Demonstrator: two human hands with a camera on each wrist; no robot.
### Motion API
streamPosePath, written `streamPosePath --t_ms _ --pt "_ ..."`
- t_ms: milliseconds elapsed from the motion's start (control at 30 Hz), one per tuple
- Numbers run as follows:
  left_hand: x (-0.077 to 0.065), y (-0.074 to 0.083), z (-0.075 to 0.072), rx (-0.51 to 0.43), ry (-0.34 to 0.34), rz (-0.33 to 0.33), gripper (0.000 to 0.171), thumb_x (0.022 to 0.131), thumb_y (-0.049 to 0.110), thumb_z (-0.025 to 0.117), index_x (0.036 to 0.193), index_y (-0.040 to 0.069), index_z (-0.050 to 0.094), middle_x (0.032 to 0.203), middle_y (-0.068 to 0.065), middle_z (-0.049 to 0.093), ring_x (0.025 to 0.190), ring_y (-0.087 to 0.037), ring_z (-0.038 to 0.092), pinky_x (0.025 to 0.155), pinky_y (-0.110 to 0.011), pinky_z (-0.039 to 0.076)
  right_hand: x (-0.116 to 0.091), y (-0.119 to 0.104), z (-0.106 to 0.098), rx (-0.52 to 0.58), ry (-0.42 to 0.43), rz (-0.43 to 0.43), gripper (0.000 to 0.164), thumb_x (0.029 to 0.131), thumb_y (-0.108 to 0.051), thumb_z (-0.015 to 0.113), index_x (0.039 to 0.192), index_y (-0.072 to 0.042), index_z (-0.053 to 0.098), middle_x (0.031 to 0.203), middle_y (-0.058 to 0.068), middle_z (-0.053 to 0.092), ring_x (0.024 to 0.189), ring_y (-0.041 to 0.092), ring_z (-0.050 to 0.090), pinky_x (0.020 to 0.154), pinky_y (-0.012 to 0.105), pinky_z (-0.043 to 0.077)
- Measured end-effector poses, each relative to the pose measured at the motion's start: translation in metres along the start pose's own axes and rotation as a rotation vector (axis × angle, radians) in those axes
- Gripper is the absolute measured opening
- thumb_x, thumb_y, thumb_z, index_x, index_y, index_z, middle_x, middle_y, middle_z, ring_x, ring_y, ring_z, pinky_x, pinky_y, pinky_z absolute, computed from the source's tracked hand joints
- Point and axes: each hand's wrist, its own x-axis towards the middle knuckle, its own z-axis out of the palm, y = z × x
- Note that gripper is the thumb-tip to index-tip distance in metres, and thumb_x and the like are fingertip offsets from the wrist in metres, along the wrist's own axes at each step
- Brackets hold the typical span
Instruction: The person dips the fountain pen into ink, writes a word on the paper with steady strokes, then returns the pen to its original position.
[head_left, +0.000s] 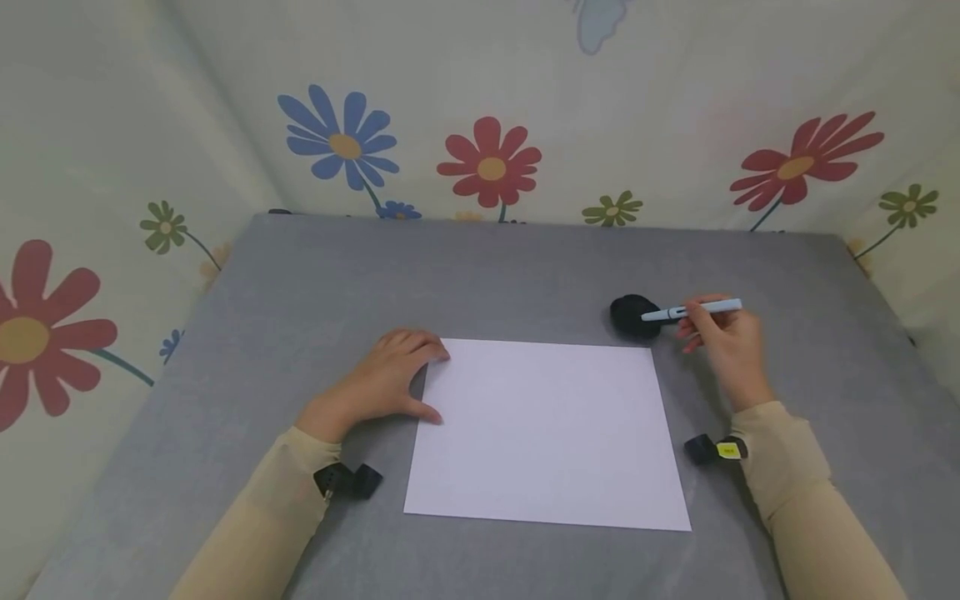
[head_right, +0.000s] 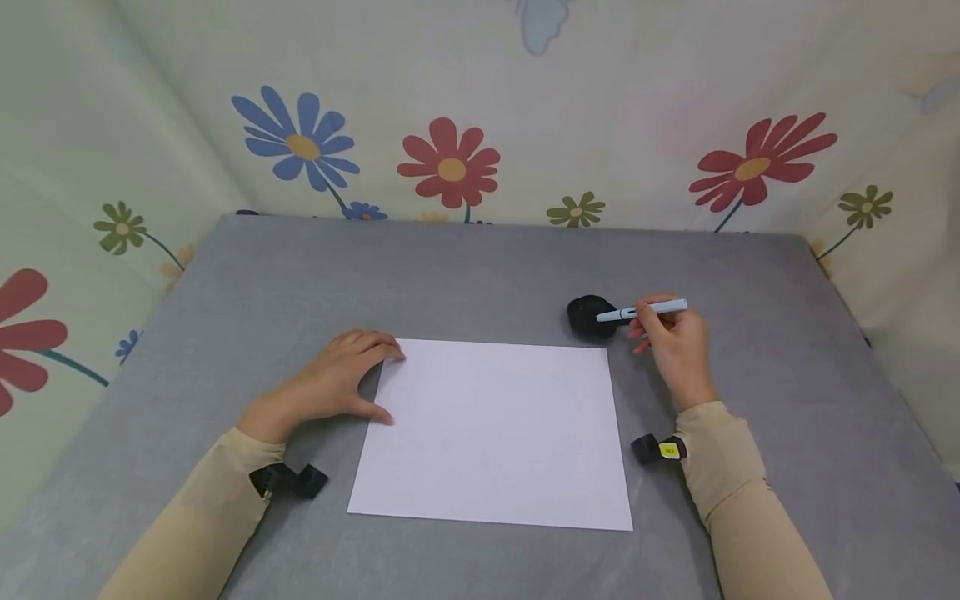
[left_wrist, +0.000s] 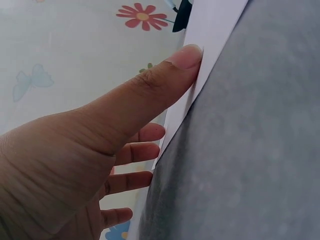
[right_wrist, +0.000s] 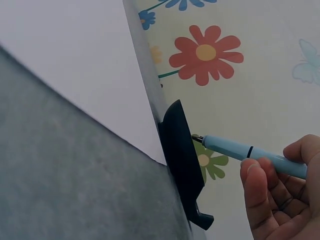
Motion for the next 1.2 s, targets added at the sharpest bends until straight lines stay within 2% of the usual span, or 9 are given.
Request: streamPosePath --t_ms 267,500,933,1200 --pt "-0.0002 0.0012 -0.0006 0.001 0.004 0.001 0.084 0.059 0.054 0.086 0.124 0.009 0.058 0.129 -0.008 0.056 0.123 -0.03 0.048 0.112 -0.051 0.03 0.0008 0.0032 0.0015 -0.052 -0.005 -0.015 0.019 0.094 -0.012 0.06 0.099 0.006 0.06 0.069 -0.008 0.064 0.056 0.003 0.063 0.047 0.018 0.051" --pt "0.0004 0.0022 -0.0014 0.0 -0.009 -0.01 0.084 0.059 0.055 0.085 0.125 0.01 0.058 0.13 -0.008 0.055 0.124 -0.029 0.047 0.113 -0.049 0.03 0.0002 0.0035 0.0013 -0.109 -0.007 -0.027 0.022 0.095 -0.014 0.059 0.1 0.007 0.059 0.069 -0.01 0.063 0.057 0.001 0.063 0.048 0.018 0.052" --pt "0.0007 0.0042 -0.0031 -0.007 -0.011 -0.012 0.083 0.059 0.053 0.086 0.124 0.009 0.058 0.13 -0.008 0.055 0.125 -0.03 0.047 0.112 -0.051 0.03 0.0007 0.0059 0.0006 -0.128 -0.015 -0.043 0.022 0.095 -0.017 0.059 0.098 0.004 0.06 0.069 -0.012 0.063 0.057 0.0 0.062 0.049 0.017 0.052" --pt "0.0006 0.0048 -0.004 -0.002 -0.013 -0.011 0.083 0.059 0.054 0.086 0.124 0.01 0.058 0.13 -0.008 0.055 0.125 -0.03 0.047 0.112 -0.052 0.03 0.0014 0.0041 0.0005 -0.123 0.008 -0.018 0.019 0.095 -0.014 0.057 0.099 0.004 0.06 0.069 -0.012 0.062 0.056 0.0 0.062 0.049 0.017 0.052"
